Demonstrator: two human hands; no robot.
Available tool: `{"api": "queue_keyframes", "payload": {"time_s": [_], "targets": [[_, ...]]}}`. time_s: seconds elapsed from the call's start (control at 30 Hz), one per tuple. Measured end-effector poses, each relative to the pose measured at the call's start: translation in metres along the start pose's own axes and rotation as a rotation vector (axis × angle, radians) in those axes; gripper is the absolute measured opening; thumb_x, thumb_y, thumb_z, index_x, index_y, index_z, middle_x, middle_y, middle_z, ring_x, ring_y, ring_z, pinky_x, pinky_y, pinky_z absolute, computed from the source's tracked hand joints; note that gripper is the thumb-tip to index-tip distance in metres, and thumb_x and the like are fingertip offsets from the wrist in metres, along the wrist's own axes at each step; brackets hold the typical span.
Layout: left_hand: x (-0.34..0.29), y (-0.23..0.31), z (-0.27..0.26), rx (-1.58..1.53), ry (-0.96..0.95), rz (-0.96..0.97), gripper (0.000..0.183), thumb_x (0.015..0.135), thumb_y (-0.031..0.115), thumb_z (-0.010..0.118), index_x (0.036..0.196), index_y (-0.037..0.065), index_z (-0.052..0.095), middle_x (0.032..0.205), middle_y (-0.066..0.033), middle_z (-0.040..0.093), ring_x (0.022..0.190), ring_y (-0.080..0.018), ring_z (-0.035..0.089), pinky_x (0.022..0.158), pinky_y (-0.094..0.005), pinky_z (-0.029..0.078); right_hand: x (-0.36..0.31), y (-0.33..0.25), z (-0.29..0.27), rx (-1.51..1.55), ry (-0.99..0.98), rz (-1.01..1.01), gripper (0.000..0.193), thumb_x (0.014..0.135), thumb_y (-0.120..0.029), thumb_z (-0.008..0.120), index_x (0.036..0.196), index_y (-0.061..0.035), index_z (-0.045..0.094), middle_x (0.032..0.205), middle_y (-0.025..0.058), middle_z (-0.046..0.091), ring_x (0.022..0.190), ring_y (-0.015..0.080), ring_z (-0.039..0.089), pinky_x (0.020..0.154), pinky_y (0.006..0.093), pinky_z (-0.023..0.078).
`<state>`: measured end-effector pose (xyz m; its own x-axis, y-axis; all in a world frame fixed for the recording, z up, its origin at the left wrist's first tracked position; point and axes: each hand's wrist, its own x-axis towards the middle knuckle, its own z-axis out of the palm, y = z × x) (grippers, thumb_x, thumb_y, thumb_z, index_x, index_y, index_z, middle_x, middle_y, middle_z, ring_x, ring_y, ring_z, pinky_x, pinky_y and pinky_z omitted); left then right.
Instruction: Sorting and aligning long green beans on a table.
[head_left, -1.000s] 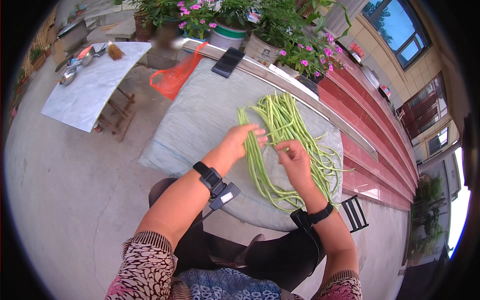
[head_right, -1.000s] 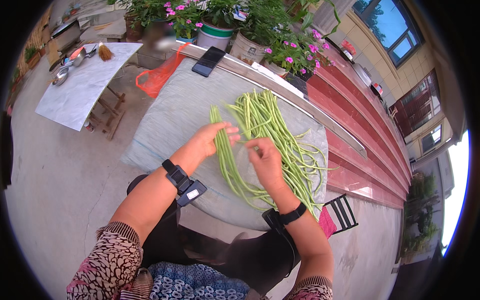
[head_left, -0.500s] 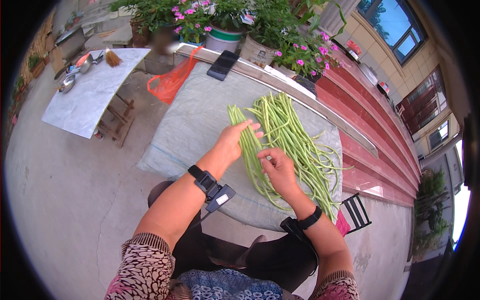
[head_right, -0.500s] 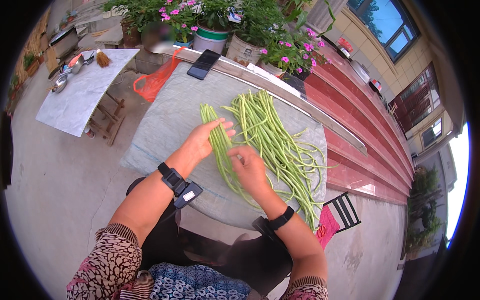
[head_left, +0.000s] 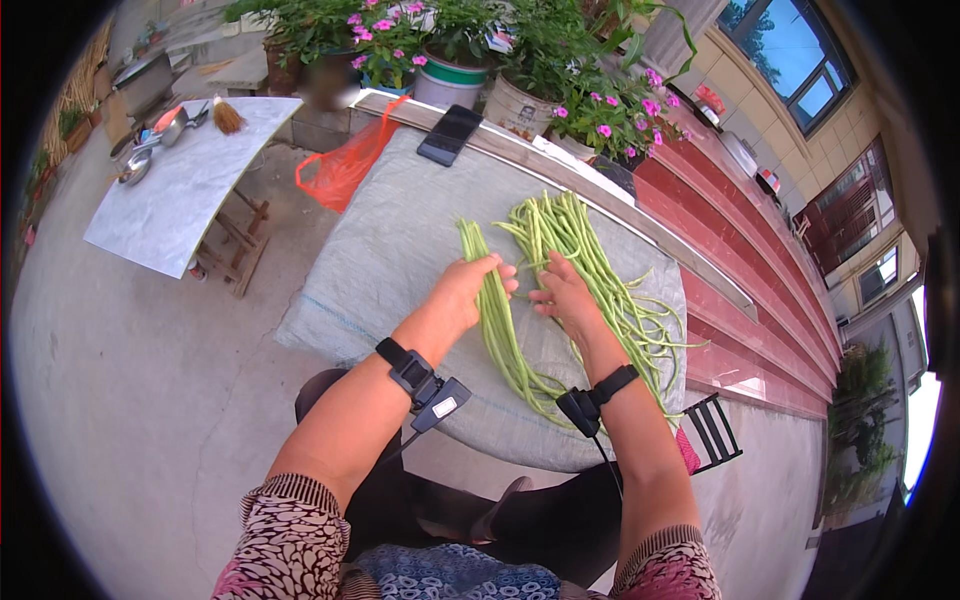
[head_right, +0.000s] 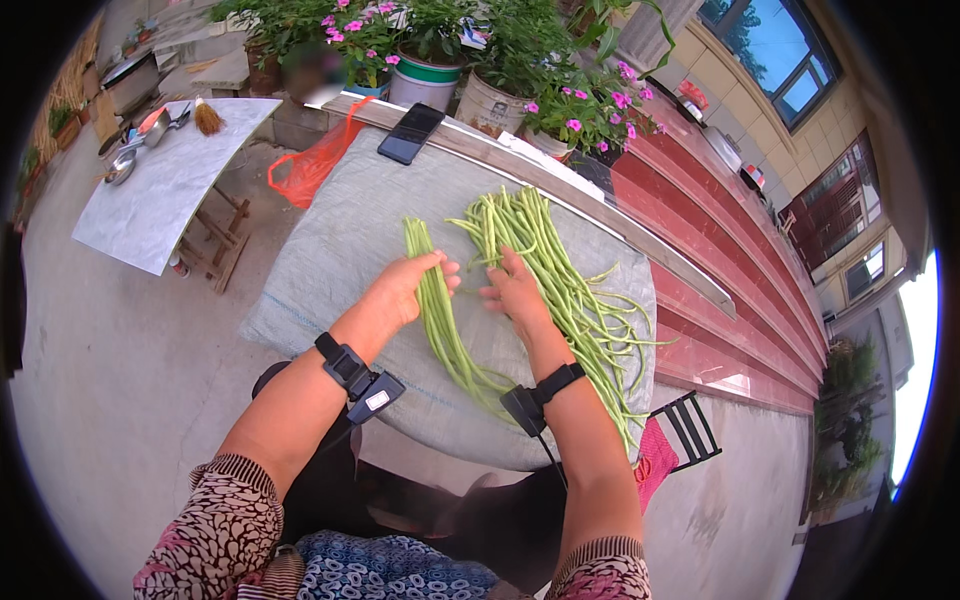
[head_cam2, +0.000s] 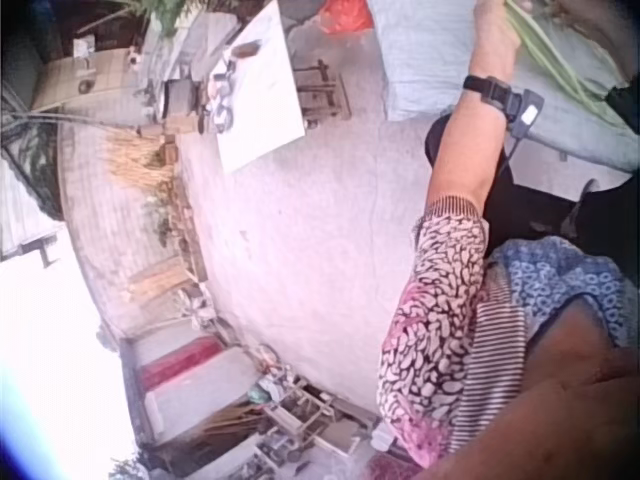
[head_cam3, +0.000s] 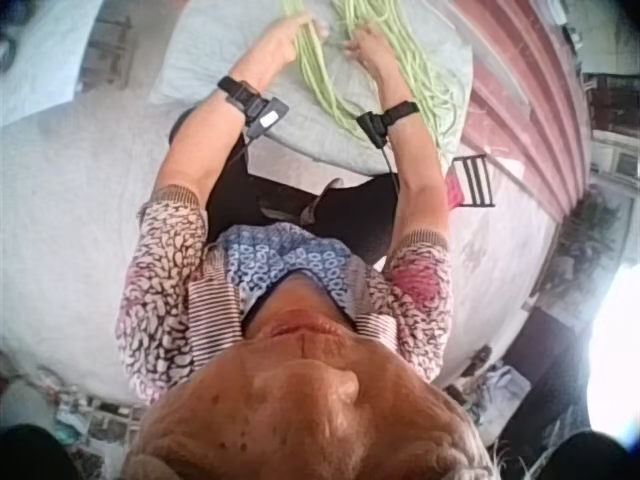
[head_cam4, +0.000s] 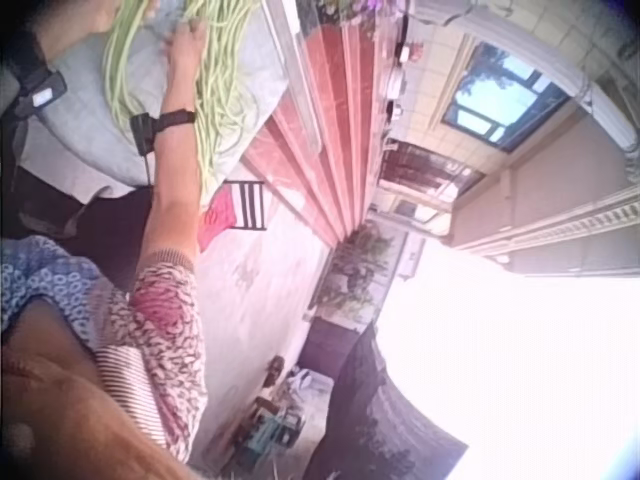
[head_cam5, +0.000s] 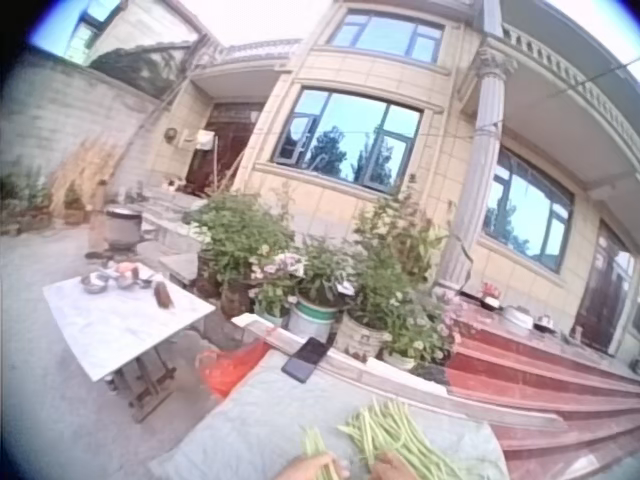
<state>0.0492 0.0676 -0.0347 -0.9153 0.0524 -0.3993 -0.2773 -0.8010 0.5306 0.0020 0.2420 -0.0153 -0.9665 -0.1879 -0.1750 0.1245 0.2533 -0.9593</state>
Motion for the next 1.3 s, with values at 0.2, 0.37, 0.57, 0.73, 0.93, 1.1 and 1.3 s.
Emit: {"api": "queue_keyframes", "payload": {"time_s": [0.2,0.37,0.57,0.73,0.93,1.1,1.3], "targets": [[0.0,0.002,-0.001,0.038,0.001,0.0,0.02,0.087,0.017,0.058,0.101,0.003,0.051,0.096,-0.0142,0.063,0.081,-0.0273,0.062,0.066,-0.0392,0.052,0.021,0.006,0.007,-0.022,0.051,0.068,0.05,0.09,-0.022,0.05,0.134,-0.0033,0.036,0.109,0.0109,0.059,0.066,0.0166,0.06,0.056,0.0307,0.049],[0.002,0.0,-0.001,0.019,-0.033,-0.015,0.02,0.088,0.017,0.057,0.101,0.004,0.051,0.096,-0.014,0.063,0.08,-0.0271,0.062,0.066,-0.0392,0.052,0.034,0.008,0.007,-0.45,0.186,-0.179,0.036,0.087,-0.023,0.053,0.112,0.0019,0.057,0.076,0.0101,0.063,0.049,0.016,0.057,0.054,0.0305,0.048],[-0.003,0.001,0.001,0.036,-0.003,-0.015,0.019,0.088,0.017,0.056,0.102,0.004,0.051,0.099,-0.0148,0.062,0.082,-0.0281,0.062,0.068,-0.0394,0.052,0.022,0.004,0.0,-0.236,0.444,-0.228,0.015,0.08,-0.011,0.062,0.089,0.0009,0.059,0.072,0.0063,0.057,0.051,0.0132,0.057,0.052,0.0254,0.047],[0.0,0.0,0.002,-0.001,-0.035,0.003,0.023,0.09,0.019,0.053,0.105,0.003,0.049,0.105,-0.015,0.061,0.086,-0.0282,0.061,0.071,-0.0402,0.051,-0.019,-0.016,0.013,-0.049,0.214,-0.394,0.016,0.078,-0.001,0.061,0.094,-0.0022,0.056,0.08,0.0041,0.052,0.056,0.0096,0.053,0.052,0.0207,0.045],[-0.003,0.001,0.006,-0.122,-0.126,0.034,0.025,0.094,0.021,0.046,0.109,0.002,0.047,0.109,-0.0144,0.059,0.093,-0.029,0.06,0.077,-0.0392,0.05,-0.043,0.003,0.023,-0.211,-0.081,-0.503,0.027,0.077,0.002,0.06,0.103,-0.0048,0.058,0.082,-0.0016,0.05,0.07,0.0073,0.048,0.067,0.0223,0.044],[-0.01,0.004,0.004,-0.135,-0.185,0.103,0.024,0.094,0.021,0.046,0.11,0.002,0.048,0.11,-0.0141,0.059,0.09,-0.0271,0.06,0.076,-0.0381,0.051,-0.047,0.014,0.02,-0.115,-0.068,-0.356,0.027,0.077,0.0,0.06,0.104,-0.0052,0.058,0.081,-0.0016,0.05,0.07,0.0068,0.047,0.066,0.022,0.043],[-0.01,0.004,0.001,-0.041,-0.145,0.093,0.025,0.088,0.021,0.059,0.106,0.005,0.052,0.101,-0.0096,0.06,0.087,-0.0248,0.06,0.074,-0.0362,0.05,-0.045,0.022,0.024,-0.151,-0.071,-0.387,0.024,0.078,-0.001,0.059,0.102,-0.0056,0.059,0.08,-0.0011,0.05,0.069,0.0071,0.048,0.065,0.022,0.043]]}}
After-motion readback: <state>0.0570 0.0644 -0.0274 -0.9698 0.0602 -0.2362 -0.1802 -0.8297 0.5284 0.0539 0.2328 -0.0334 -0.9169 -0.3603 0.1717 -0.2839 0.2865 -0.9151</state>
